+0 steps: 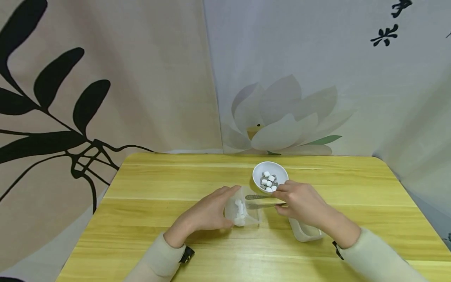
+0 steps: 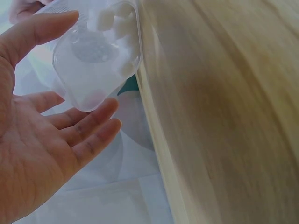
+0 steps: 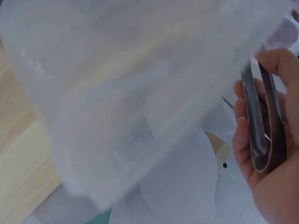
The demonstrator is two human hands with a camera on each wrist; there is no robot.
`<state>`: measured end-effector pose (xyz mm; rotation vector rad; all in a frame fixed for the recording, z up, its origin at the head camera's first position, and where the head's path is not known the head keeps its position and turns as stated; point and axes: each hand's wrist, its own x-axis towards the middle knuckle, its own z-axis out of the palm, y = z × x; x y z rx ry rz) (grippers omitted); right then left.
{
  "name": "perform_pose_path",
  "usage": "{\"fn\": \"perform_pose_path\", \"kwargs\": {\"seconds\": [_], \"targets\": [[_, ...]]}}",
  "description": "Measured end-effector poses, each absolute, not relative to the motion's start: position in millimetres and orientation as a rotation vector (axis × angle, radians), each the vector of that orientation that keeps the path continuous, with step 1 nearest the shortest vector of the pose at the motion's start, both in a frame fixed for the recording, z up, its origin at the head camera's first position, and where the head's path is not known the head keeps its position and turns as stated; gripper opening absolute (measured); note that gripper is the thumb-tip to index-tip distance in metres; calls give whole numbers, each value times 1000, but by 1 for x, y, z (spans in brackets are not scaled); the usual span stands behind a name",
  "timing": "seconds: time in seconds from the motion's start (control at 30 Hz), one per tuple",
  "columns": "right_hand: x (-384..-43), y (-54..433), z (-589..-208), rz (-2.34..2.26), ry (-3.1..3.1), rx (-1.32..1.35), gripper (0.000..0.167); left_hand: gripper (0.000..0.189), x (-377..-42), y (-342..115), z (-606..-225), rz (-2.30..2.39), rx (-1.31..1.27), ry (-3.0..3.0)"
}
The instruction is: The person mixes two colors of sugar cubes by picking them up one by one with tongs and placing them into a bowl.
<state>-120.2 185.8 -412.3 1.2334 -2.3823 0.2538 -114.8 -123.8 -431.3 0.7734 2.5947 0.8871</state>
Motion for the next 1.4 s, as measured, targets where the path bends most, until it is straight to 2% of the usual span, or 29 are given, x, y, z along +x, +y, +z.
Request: {"fn": "perform_pose_path", "kwargs": {"seconds": [0.47, 1.4], "targets": [[-123, 176, -416, 107, -2355, 1292, 18, 106, -114, -124, -430, 883, 785, 2593], [-123, 170, -421, 121, -2382, 1269, 24, 106, -114, -122, -429, 880, 780, 2586]]}}
